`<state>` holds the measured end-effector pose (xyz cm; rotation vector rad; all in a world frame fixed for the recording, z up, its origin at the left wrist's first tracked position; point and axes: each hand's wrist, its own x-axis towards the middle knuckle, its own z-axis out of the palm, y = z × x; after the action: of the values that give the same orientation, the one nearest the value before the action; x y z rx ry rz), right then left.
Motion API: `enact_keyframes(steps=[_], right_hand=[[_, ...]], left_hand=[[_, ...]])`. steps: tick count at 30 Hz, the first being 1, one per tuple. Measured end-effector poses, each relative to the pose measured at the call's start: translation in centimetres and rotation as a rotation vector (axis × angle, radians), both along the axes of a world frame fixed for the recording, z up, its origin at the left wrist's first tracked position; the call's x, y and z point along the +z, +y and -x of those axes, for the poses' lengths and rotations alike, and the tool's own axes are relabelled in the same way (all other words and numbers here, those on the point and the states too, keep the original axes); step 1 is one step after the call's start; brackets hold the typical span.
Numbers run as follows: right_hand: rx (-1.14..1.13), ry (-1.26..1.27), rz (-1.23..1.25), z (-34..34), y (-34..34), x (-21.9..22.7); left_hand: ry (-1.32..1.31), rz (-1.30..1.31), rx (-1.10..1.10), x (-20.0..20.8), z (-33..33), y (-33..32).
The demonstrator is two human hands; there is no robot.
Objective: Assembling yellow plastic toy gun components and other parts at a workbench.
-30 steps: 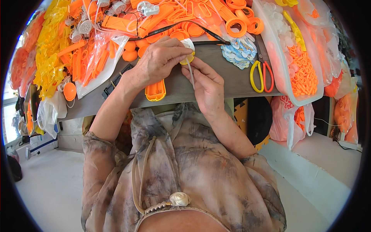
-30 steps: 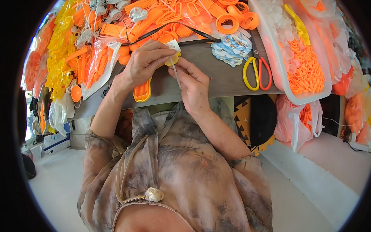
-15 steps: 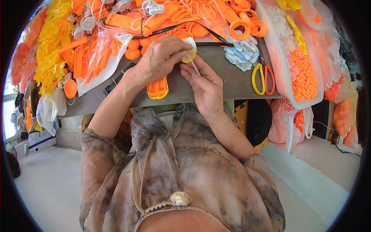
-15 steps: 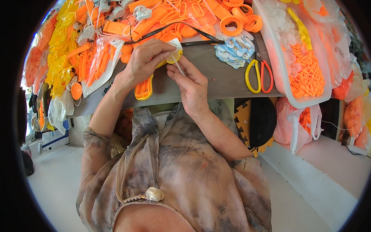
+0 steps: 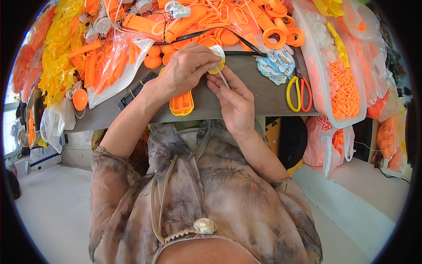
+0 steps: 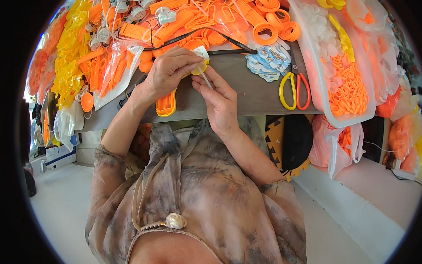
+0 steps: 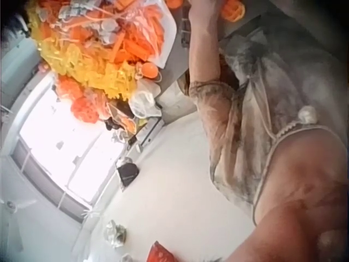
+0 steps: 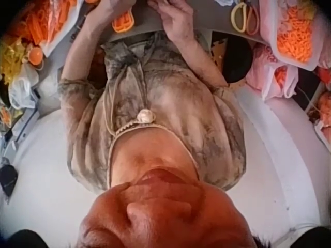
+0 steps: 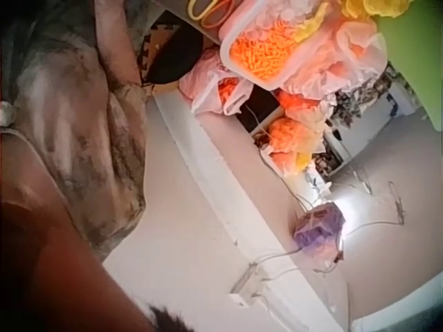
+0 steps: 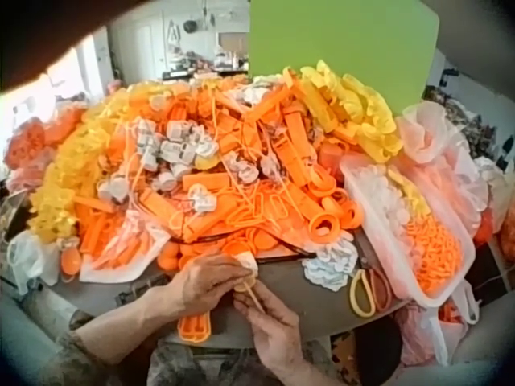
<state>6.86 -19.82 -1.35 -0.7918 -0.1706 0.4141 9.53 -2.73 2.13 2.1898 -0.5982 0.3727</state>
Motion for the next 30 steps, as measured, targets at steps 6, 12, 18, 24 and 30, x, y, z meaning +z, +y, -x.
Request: enact_keyframes(steps=[6,12,18,24,30], right_hand=[[-0.007,0.036,0.026,-0.7,-0.5,0.4],[0.043,-0.041,0.601,-3.7,-0.7,2.7],[-0.067,-0.152,0.783,-3.9,0.1,2.1],[-0.028,-0.136,0.785,-4.2,-0.3,2.4],[-0.006,-0.146,0.815,-4.2,-0.4,2.3]], left_hand=[[-0.028,-0.052,-0.094,0.2,0.1,0.5],[-0.076,-0.084,-0.036,-0.6,0.5,0.2],[-0.163,-0.058,-0.017,-0.2,0.9,-0.9],[-0.038,0.171,-0.063,-0.1,1.0,-0.7],[0.05,0.124,-0.004,0.2,1.2,-0.5]])
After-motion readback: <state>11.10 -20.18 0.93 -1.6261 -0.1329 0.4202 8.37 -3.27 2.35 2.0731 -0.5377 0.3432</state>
